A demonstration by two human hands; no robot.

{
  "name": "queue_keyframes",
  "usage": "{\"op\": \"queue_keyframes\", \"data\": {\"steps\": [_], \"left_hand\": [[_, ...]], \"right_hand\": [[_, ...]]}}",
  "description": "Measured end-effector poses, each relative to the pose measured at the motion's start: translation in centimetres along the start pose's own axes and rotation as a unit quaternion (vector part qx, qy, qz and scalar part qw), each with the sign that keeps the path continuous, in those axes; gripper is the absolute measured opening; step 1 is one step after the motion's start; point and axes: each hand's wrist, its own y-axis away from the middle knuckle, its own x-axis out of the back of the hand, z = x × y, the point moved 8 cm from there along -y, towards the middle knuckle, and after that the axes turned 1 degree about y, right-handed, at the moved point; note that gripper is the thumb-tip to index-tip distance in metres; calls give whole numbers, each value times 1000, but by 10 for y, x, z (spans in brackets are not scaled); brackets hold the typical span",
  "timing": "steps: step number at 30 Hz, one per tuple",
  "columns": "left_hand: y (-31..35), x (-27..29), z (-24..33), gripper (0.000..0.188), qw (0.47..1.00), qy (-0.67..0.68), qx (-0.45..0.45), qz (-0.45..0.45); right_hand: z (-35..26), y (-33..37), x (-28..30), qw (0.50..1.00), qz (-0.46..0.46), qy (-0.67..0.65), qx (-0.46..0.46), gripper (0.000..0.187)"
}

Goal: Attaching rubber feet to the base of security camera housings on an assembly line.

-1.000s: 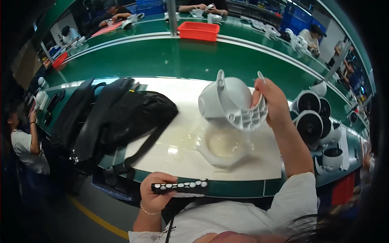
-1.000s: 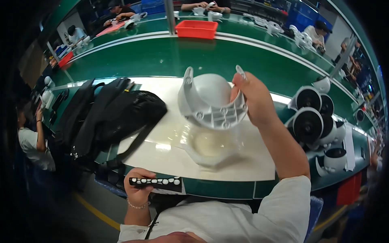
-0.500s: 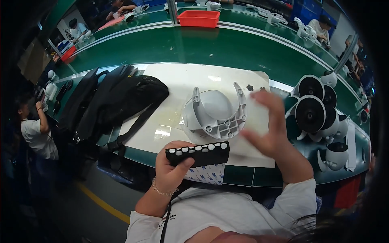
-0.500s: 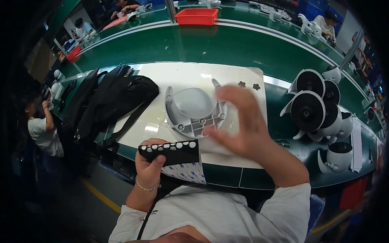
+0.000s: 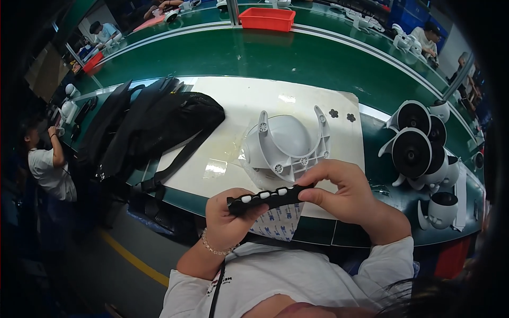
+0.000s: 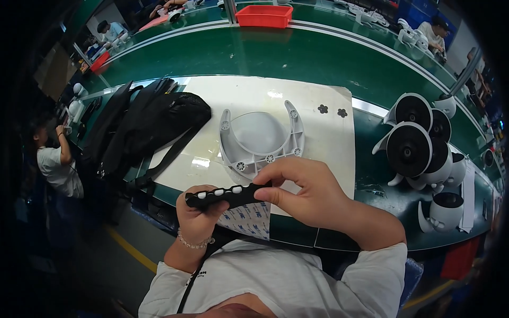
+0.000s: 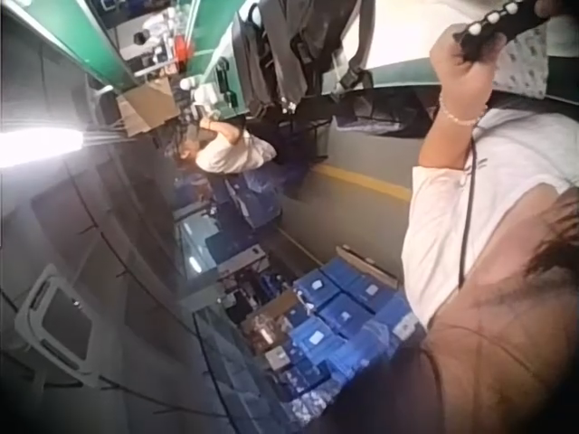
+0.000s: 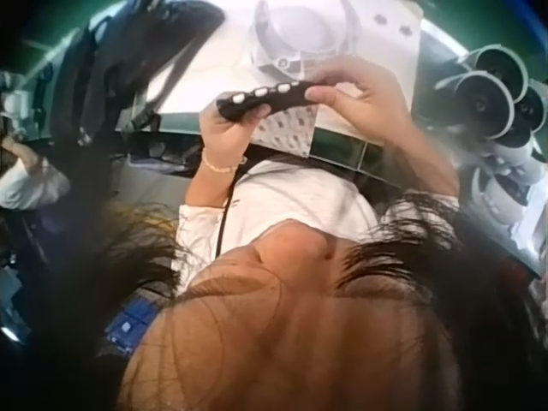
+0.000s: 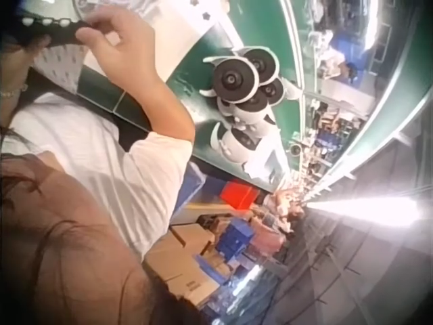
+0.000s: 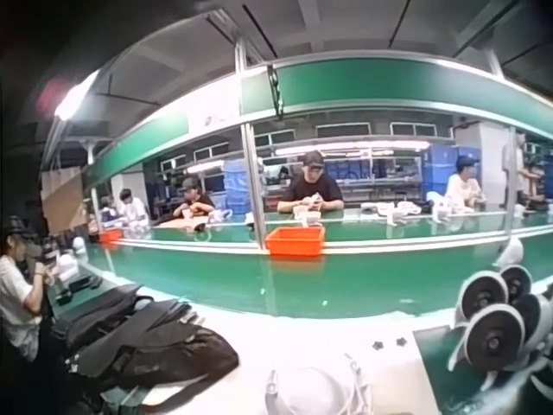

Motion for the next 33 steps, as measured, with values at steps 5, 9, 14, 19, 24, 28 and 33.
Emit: {"op": "queue_keyframes", "data": {"steps": [5, 9, 14, 19, 24, 28, 33], "left_hand": [[-1, -1, -1, 15, 1000, -16, -4, 13], [1, -2, -1, 14, 1000, -29, 3, 3], [4, -3, -4, 13, 999, -48, 3, 10], [4, -4, -10, 13, 999, -15, 25, 27], [4, -11, -1, 16, 995, -100, 0, -6], [3, -15, -8, 17, 997, -70, 17, -27], [1, -8, -15, 18, 994, -104, 13, -24]], "right_hand": [[-35, 5, -5, 946, 27, 211, 245, 21], [-38, 8, -4, 950, 81, 152, 262, 26], [-32, 13, -10, 938, 97, 196, 269, 29], [-47, 24, -13, 892, 134, 210, 377, 30], [-39, 20, -17, 901, 166, 143, 375, 43], [-46, 27, -29, 875, 99, 212, 423, 46], [-46, 24, -18, 883, 66, 237, 400, 37]]}}
